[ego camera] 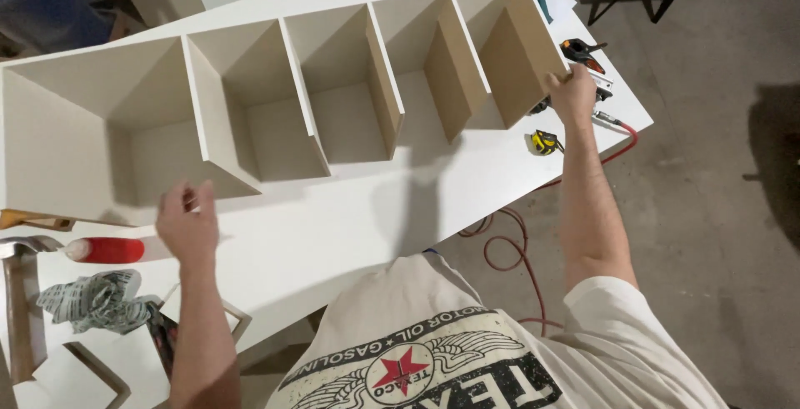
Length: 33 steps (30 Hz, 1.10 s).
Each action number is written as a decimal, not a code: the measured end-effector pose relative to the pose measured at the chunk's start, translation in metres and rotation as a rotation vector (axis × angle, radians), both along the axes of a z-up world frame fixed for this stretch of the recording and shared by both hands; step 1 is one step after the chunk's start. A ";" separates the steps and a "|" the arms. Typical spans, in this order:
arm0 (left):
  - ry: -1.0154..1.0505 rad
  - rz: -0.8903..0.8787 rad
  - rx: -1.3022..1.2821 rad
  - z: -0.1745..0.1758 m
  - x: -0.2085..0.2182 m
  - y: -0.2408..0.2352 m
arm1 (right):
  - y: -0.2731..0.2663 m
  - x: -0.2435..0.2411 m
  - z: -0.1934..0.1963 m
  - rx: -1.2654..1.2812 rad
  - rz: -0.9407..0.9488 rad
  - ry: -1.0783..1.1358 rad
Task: Aligning a side panel onto a wooden shelf structure and securing it with clamps.
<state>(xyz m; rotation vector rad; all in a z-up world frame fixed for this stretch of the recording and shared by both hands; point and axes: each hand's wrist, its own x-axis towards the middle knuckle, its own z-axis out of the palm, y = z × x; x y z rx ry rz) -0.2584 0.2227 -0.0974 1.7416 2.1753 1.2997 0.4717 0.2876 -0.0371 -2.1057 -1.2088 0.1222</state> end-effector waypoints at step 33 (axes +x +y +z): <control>0.089 -0.599 -0.340 -0.084 0.200 -0.096 | -0.201 -0.248 -0.069 -0.444 0.099 1.279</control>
